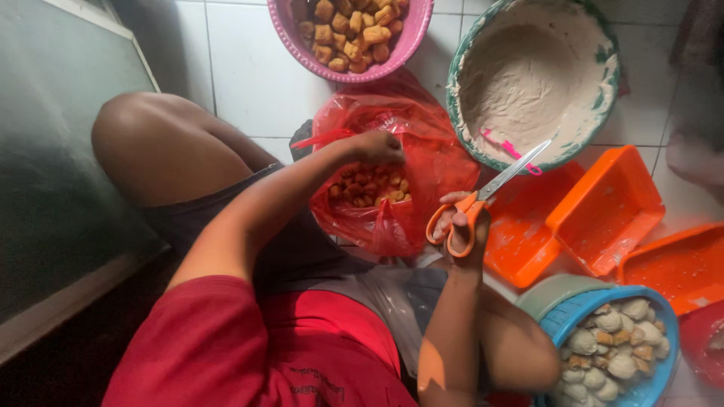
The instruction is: The person sits on the floor and uses scissors to cut small fried food items into smaller pieces, placing them into a red plastic bag. A second person is visible nearby handling a large pot of similar items.
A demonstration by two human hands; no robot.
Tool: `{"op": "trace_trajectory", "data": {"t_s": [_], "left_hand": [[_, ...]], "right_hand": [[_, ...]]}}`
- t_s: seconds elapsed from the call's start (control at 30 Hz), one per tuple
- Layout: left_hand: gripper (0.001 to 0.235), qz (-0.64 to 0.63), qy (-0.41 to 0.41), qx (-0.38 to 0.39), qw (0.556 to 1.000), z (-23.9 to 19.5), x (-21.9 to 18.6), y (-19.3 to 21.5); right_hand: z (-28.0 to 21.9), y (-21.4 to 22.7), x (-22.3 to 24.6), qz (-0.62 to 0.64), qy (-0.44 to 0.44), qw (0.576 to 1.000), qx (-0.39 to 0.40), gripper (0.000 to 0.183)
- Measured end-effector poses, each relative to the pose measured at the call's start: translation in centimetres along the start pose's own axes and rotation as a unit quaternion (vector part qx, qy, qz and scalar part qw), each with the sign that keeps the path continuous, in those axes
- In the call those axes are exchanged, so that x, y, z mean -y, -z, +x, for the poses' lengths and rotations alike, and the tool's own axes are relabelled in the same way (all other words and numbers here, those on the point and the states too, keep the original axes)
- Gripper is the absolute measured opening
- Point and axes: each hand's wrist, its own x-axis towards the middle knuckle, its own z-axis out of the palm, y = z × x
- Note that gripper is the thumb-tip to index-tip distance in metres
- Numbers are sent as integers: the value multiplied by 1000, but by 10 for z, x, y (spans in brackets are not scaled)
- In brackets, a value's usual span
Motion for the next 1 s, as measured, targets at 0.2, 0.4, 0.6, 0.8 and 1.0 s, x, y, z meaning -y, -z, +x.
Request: {"op": "trace_trajectory", "data": {"t_s": [0.2,0.4,0.6,0.8,1.0], "left_hand": [[82,229,119,-272,927,11,84,-126],[46,358,89,-158,916,6,107,-149],[42,432,-30,-51,900,-9,89,-128],[57,106,-34,-185,976,-26,27,-89],[38,-128,-26,-125,983,-29,-64,-17]], "right_hand": [[-4,-12,13,-4,-33,999,-33,58],[-9,-13,13,-20,-63,997,-26,60],[-2,-15,8,-23,-87,996,-19,59],[-1,-15,4,-53,-67,996,0,61],[-7,-20,12,-41,-57,995,67,89]]}}
